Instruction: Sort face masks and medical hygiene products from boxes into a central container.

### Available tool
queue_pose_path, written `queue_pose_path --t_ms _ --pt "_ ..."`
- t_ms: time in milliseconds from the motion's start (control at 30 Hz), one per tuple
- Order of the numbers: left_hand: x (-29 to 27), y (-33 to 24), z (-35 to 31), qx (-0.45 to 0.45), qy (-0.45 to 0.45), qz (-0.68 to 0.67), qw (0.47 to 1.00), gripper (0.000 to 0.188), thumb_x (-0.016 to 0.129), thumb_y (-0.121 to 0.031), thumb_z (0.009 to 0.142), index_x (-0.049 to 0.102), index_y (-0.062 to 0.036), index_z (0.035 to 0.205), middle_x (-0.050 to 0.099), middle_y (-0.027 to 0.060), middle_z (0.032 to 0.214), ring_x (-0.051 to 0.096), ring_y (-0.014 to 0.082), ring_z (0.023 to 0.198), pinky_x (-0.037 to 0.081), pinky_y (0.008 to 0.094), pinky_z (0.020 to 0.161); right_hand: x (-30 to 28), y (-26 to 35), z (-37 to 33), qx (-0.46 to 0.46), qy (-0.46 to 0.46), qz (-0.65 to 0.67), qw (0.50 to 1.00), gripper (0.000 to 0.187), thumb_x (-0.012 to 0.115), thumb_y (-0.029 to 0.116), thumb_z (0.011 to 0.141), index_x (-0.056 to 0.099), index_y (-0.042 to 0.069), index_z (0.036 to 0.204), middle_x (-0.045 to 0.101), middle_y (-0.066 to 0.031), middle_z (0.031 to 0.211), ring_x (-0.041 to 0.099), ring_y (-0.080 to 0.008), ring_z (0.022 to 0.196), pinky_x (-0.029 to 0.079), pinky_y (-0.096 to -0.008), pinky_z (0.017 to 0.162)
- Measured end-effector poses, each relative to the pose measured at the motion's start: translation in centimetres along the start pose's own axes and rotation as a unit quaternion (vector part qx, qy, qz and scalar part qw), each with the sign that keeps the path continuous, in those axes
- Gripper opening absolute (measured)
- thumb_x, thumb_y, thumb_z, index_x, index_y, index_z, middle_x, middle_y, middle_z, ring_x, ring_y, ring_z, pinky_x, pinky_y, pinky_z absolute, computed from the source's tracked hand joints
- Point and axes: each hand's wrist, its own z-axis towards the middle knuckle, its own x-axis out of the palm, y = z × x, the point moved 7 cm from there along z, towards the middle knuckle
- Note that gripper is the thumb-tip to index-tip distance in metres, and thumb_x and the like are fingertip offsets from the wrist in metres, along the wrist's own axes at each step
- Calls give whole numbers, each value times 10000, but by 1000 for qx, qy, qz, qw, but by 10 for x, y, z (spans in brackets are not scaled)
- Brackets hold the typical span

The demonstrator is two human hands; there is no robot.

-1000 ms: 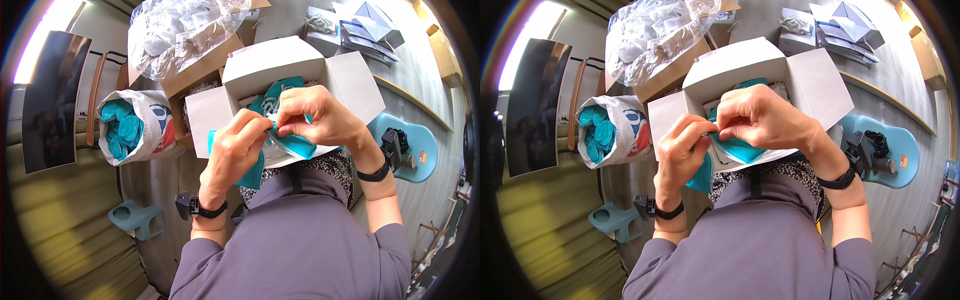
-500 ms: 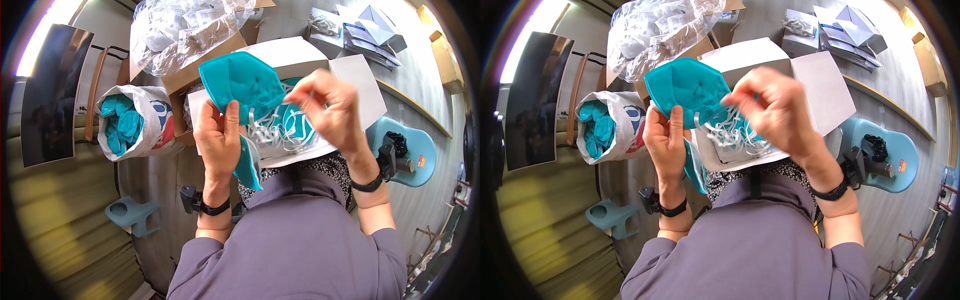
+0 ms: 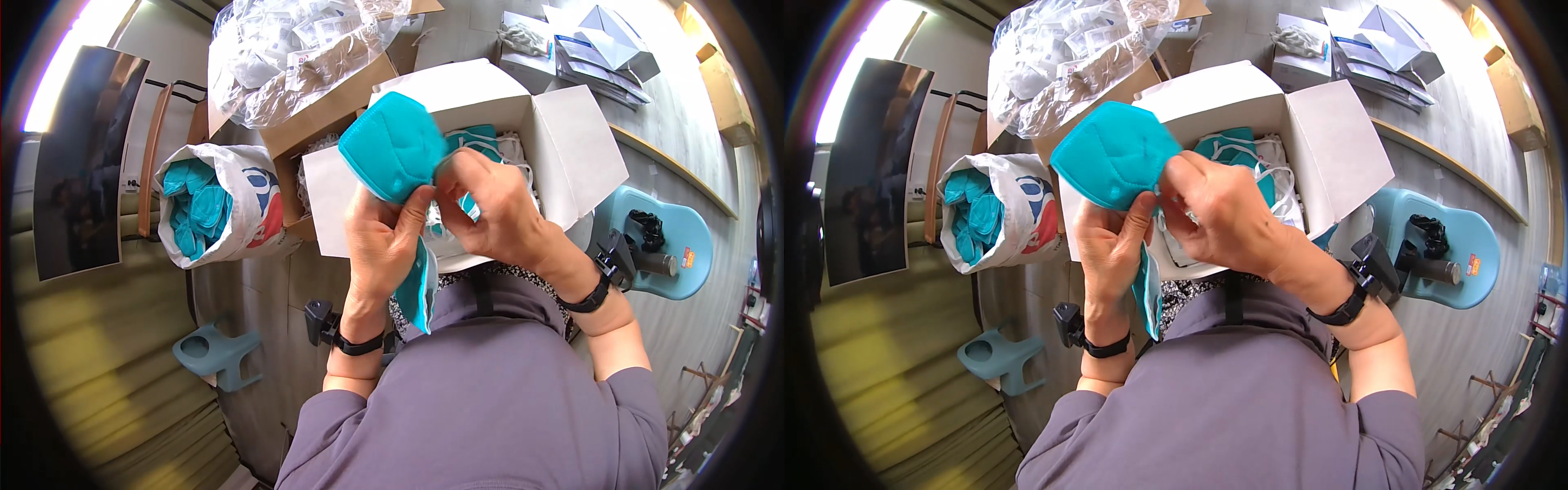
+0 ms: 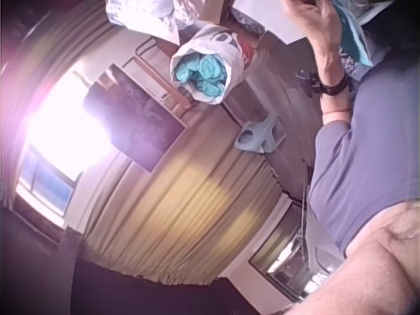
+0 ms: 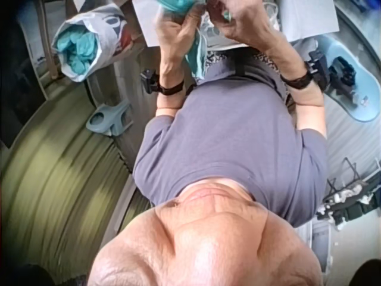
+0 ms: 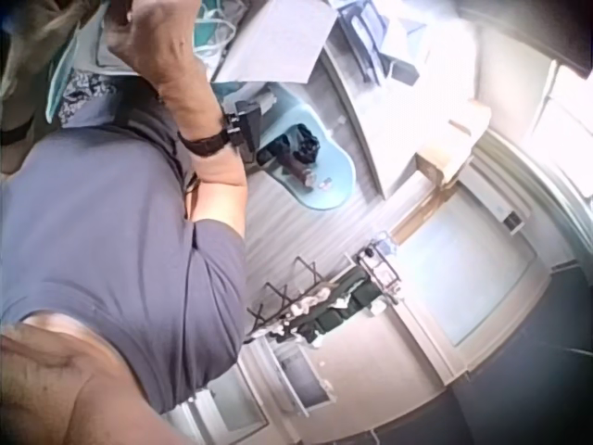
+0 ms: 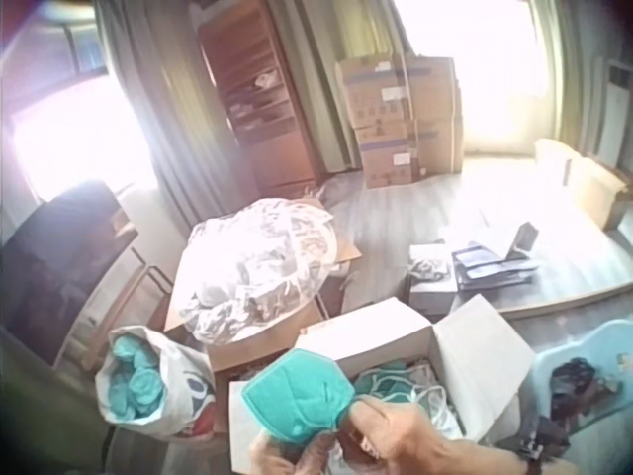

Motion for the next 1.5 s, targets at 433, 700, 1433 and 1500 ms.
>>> queue_pose_path --t_ms 433,700,1433,1500 --pt "4 -62 -14 222 135 240 935 392 642 197 645 742 -66 918 664 79 914 669 220 812 540 301 666 -57 -37 14 84 42 93 991 279 664 -48 866 713 34 1128 702 -77 1052 571 -84 670 483 -245 611" --pt "15 -62 -16 259 163 258 916 388 641 187 651 718 -64 937 651 77 943 664 224 796 539 309 651 -13 -1 4 11 178 179 968 177 699 -48 805 683 18 967 643 -106 907 657 -246 817 519 -329 700" --pt "-66 -34 -8 239 69 -152 957 145 546 -175 925 558 -50 997 539 53 937 533 177 833 438 293 729 -9 35 -8 -88 198 161 963 169 689 -30 722 582 30 838 526 -98 747 579 -288 662 473 -375 585" --pt "-118 -35 -17 240 -51 -351 904 210 471 -195 1023 507 -52 1172 444 32 1003 433 175 809 403 291 730 -22 24 -23 -36 236 148 960 132 692 -20 743 627 27 847 576 -100 771 612 -288 679 492 -364 606"
